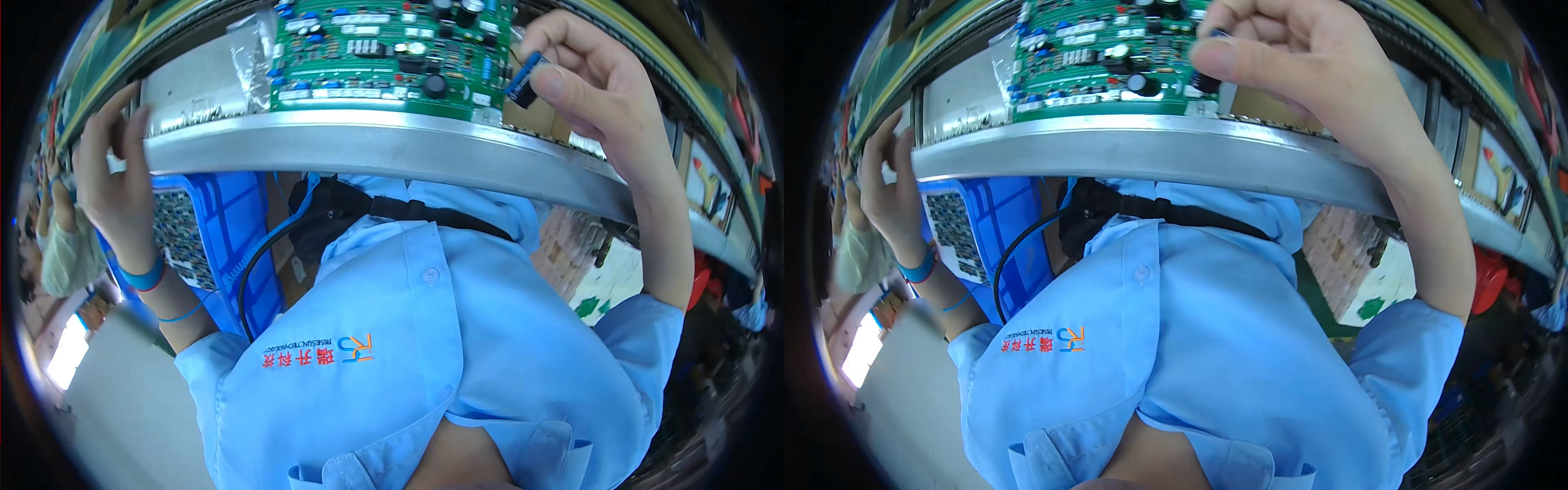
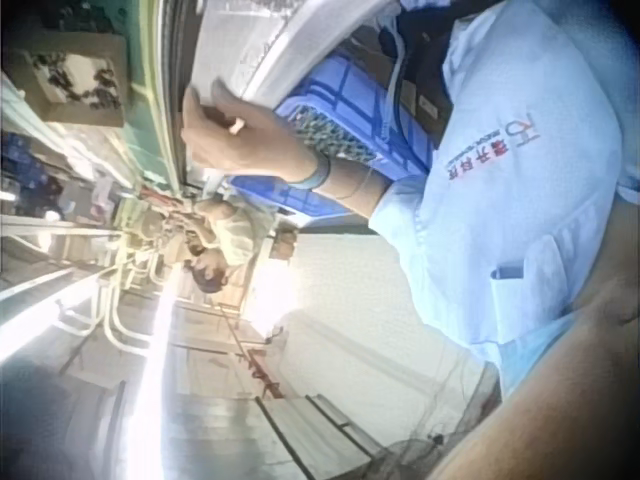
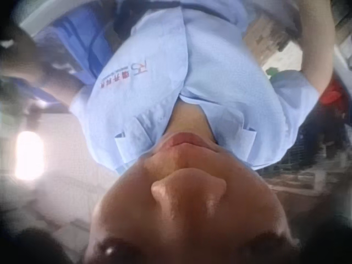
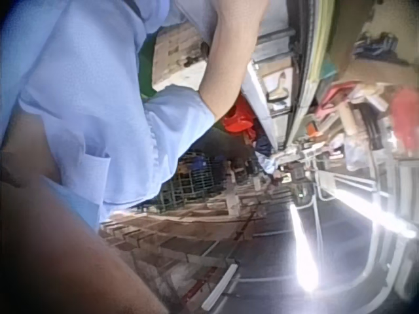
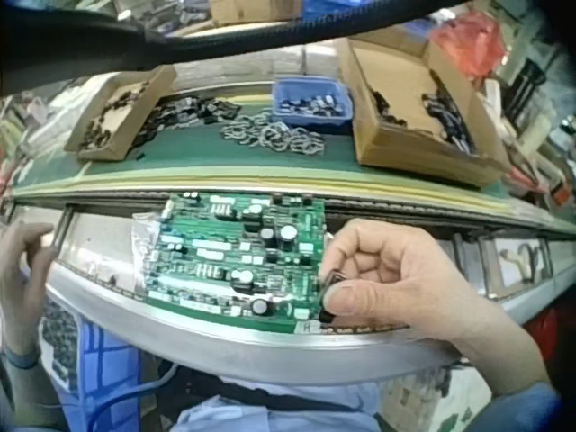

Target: Manually inserting electronic components into printed circuit boards on an assembly line.

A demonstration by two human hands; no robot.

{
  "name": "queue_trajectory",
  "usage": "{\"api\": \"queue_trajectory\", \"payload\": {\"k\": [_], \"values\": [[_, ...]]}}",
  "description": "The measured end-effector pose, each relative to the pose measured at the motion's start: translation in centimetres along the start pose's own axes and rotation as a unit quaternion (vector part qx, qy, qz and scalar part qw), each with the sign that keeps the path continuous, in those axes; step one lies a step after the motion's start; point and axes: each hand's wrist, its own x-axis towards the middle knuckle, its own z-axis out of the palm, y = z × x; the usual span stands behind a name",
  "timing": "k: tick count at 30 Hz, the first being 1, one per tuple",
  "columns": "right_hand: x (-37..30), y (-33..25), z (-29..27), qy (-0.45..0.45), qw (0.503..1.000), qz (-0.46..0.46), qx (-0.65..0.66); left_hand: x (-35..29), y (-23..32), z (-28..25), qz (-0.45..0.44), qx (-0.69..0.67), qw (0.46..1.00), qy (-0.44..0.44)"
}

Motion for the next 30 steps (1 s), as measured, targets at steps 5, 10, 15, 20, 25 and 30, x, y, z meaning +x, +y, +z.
{"api": "queue_trajectory", "payload": {"k": [5, 10, 15, 20, 25, 30], "values": [[0.1, -0.7, 0.8, 0.012, 0.991, -0.063, -0.115, -15.1, -9.6, -3.2, -0.282, 0.174, 0.938, -0.101], [-0.3, 0.4, -3.5, 0.03, 0.988, -0.027, -0.151, -26.0, -12.9, 0.4, -0.507, -0.016, 0.8, -0.319], [2.0, 0.9, -3.0, -0.002, 0.989, -0.06, -0.137, -28.9, -11.1, 4.4, -0.447, -0.043, 0.864, -0.229], [1.3, 0.3, -2.2, 0.01, 0.99, -0.049, -0.131, -25.6, -11.7, 7.6, -0.267, -0.011, 0.926, -0.267], [0.7, -0.3, -0.9, 0.032, 0.99, -0.048, -0.13, -25.1, -12.9, 8.3, -0.181, -0.102, 0.926, -0.315], [1.0, -1.8, 0.7, 0.036, 0.987, -0.047, -0.15, -24.8, -11.9, 6.2, -0.108, 0.033, 0.947, -0.301]]}}
